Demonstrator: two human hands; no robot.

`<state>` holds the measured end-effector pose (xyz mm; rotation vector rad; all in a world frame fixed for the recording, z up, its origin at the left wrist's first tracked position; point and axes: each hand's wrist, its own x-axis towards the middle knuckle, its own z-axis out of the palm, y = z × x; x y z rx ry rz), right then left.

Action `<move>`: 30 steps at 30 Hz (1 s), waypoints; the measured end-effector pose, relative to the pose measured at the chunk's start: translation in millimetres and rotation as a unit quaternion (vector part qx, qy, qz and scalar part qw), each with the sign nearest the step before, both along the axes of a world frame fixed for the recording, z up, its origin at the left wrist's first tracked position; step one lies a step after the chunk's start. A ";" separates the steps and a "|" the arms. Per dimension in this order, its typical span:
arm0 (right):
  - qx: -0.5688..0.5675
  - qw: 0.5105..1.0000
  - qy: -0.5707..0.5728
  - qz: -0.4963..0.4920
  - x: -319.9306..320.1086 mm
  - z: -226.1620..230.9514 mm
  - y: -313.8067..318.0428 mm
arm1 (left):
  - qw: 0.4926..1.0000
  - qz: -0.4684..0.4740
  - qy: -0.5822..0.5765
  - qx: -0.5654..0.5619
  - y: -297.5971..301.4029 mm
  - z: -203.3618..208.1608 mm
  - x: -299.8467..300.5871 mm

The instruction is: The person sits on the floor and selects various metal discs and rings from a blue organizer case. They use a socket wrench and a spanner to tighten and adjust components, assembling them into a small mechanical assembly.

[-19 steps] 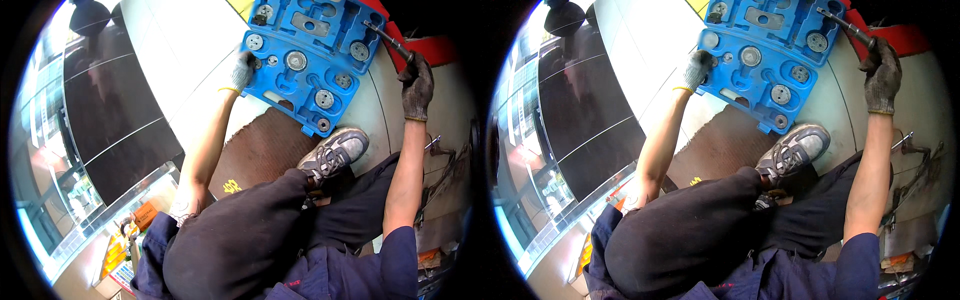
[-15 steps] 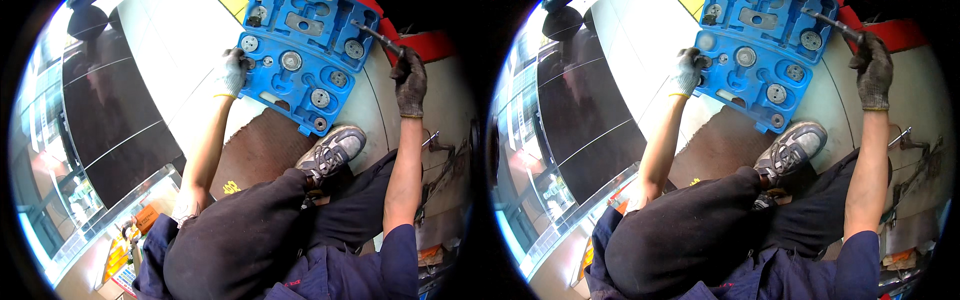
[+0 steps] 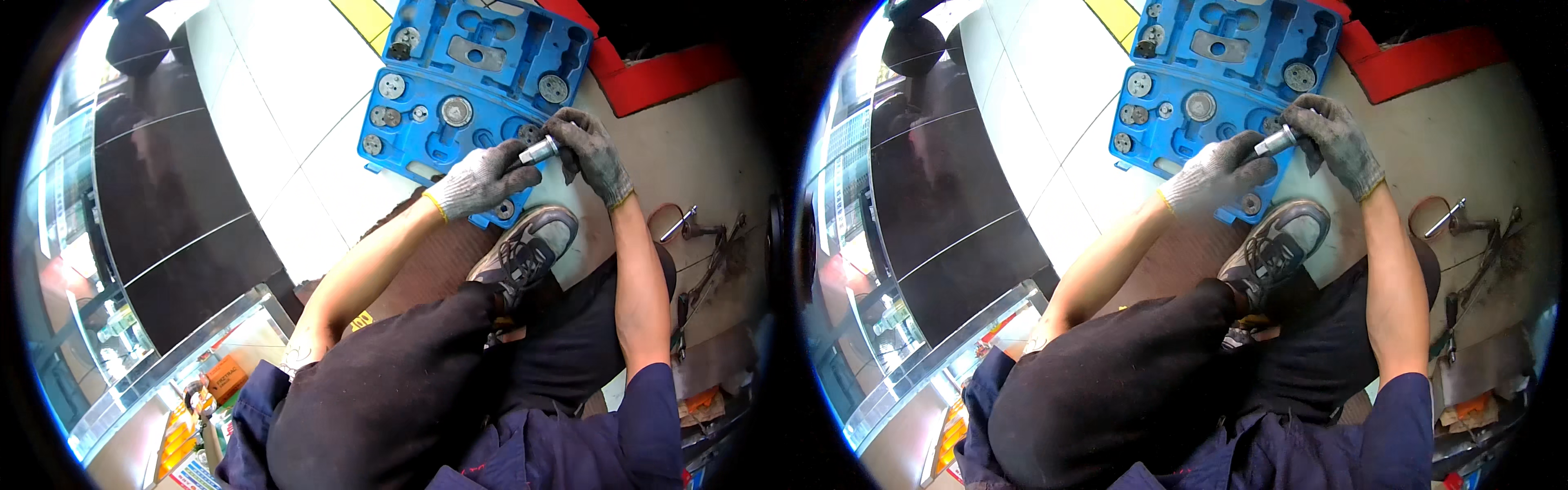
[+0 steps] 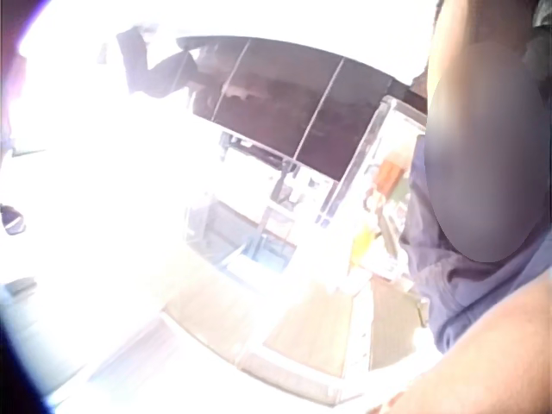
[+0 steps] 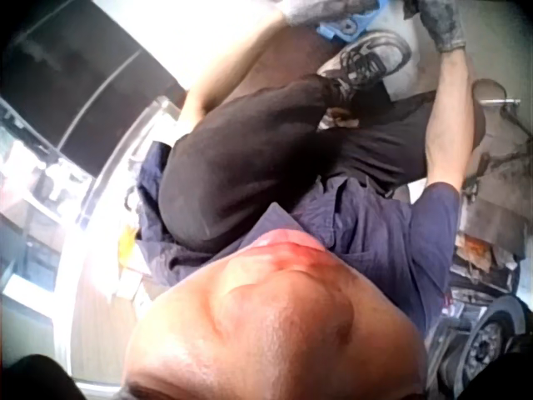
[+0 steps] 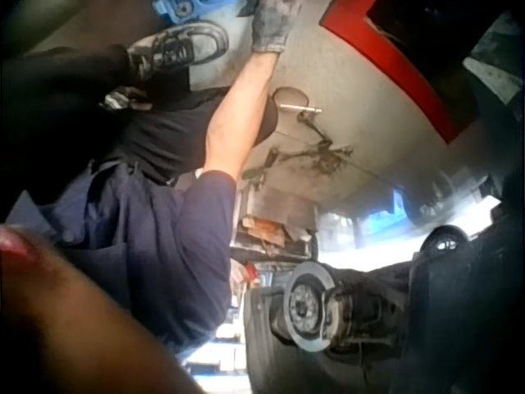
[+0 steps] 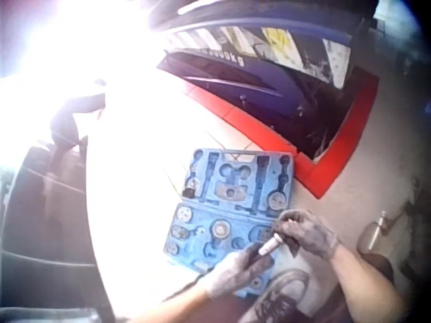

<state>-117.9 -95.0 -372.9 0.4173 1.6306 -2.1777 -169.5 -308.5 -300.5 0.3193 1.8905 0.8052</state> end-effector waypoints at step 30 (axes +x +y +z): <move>-0.039 0.984 0.001 0.174 5.2 9.0 -12.3 | 0.994 0.065 -0.076 0.035 -38.0 -31.2 18.8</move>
